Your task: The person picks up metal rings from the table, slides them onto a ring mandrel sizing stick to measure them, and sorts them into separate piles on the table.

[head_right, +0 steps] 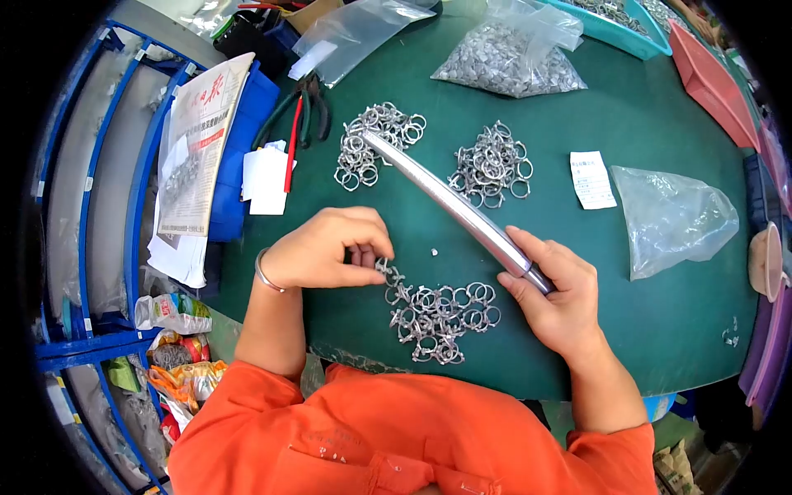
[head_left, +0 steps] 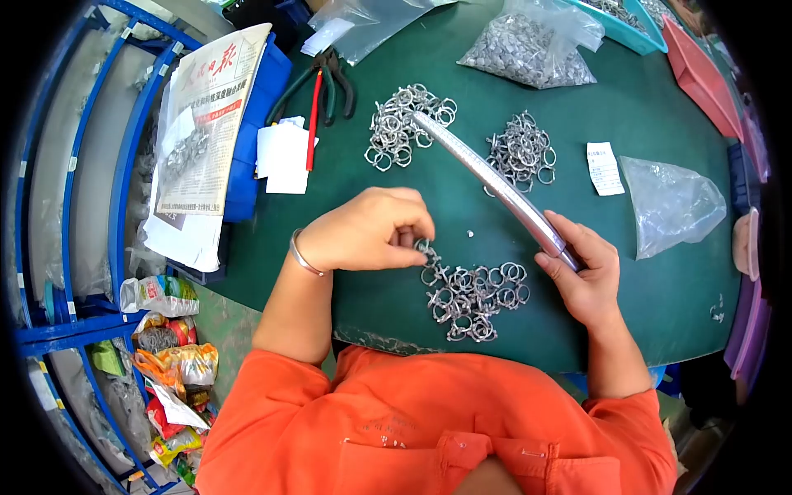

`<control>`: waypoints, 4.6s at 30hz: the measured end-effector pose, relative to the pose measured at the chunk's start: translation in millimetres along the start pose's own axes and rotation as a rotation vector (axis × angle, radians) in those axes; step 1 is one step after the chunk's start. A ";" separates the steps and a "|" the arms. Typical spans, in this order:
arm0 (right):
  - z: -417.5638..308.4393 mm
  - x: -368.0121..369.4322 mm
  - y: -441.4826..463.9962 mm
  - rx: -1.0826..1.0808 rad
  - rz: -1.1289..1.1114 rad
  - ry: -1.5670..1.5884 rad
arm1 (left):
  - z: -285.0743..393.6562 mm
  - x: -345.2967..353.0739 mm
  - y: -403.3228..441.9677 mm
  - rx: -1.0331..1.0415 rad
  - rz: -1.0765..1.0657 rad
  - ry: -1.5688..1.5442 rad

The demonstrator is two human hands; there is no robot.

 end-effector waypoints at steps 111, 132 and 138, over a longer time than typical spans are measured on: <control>-0.7 -1.7 0.4 -0.066 -0.029 -0.016 | -31.6 -12.1 17.6 0.167 0.900 -0.556; 6.3 -1.2 -0.4 -0.061 0.020 -0.015 | 11.2 23.6 13.2 0.306 0.058 0.014; 1.7 -2.5 0.6 -0.059 -0.012 -0.027 | -1.3 13.0 12.9 0.056 0.041 -0.797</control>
Point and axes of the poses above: each hand's wrist, its own y-axis towards the middle knuckle, its own x-axis out of the palm, z = x × y, the point moved 1 cm from there along y, towards the middle knuckle, and after that the axes turned 13 degrees about -x, right-handed, at the moved point
